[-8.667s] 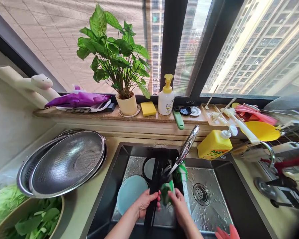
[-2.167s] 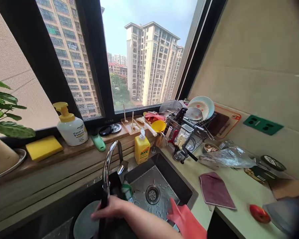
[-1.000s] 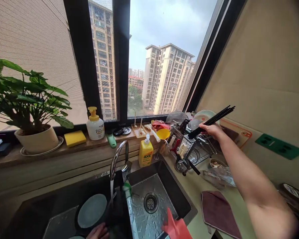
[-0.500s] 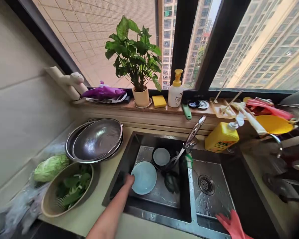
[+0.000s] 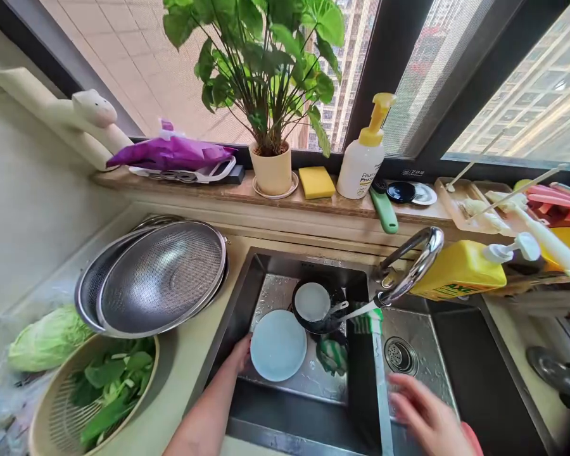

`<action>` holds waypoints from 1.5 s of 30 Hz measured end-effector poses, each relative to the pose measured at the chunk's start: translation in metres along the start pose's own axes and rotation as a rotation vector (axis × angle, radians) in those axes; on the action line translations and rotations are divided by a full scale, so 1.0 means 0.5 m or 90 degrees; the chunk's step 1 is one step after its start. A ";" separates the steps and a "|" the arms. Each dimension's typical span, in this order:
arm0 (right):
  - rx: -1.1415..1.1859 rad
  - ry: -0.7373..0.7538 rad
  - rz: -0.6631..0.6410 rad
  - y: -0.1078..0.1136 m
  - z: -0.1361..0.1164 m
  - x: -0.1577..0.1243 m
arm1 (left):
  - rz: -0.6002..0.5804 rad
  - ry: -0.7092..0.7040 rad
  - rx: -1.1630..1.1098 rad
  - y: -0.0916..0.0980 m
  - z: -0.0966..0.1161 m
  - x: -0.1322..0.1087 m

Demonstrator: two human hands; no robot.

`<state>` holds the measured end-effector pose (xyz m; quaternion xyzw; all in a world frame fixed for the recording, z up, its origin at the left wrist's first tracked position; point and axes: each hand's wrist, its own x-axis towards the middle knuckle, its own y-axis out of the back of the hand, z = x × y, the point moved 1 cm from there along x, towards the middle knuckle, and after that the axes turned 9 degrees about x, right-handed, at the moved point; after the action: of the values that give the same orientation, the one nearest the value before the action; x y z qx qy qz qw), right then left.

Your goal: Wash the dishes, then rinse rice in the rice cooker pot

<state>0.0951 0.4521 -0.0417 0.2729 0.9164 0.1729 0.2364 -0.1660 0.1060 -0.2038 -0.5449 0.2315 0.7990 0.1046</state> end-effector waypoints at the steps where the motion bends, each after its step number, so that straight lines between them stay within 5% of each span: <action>1: -0.014 0.003 -0.087 -0.058 -0.002 0.024 | -0.005 0.006 -0.003 0.000 -0.006 0.002; 2: -0.041 0.007 -0.180 -0.119 0.000 0.049 | -0.007 0.010 -0.007 -0.002 -0.012 0.004; 6: -0.308 -0.051 -0.218 -0.307 0.042 0.149 | -0.015 0.038 -0.014 -0.022 -0.036 0.008; 10: -0.477 -0.129 -0.226 -0.358 0.090 0.211 | -0.093 0.062 -0.014 -0.043 -0.037 0.005; 15: -0.548 -0.122 -0.202 -0.355 0.091 0.197 | -0.216 0.004 -0.008 -0.057 -0.010 -0.025; 21: -0.519 -0.061 -0.214 -0.326 0.071 0.133 | -0.198 -0.150 0.035 -0.063 0.008 -0.095; 32: 0.279 0.019 -0.073 -0.166 -0.017 0.102 | -0.122 -0.315 -0.003 0.098 0.041 -0.298; 35: 0.203 0.045 0.009 -0.127 -0.061 0.129 | -0.162 -0.333 -0.047 0.065 0.064 -0.341; 38: 0.168 0.115 0.042 -0.101 -0.122 0.140 | -0.211 -0.329 -0.094 -0.011 0.083 -0.349; 41: 0.151 0.235 -0.058 -0.103 -0.184 0.121 | -0.244 -0.318 -0.153 -0.096 0.096 -0.334; 45: -0.026 0.380 -0.258 -0.167 -0.208 0.101 | -0.313 -0.345 -0.160 -0.184 0.092 -0.312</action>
<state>-0.0322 0.3961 -0.0097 0.0181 0.9769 0.2129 -0.0062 -0.1052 0.2218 -0.0702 -0.3621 -0.0414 0.8872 0.2829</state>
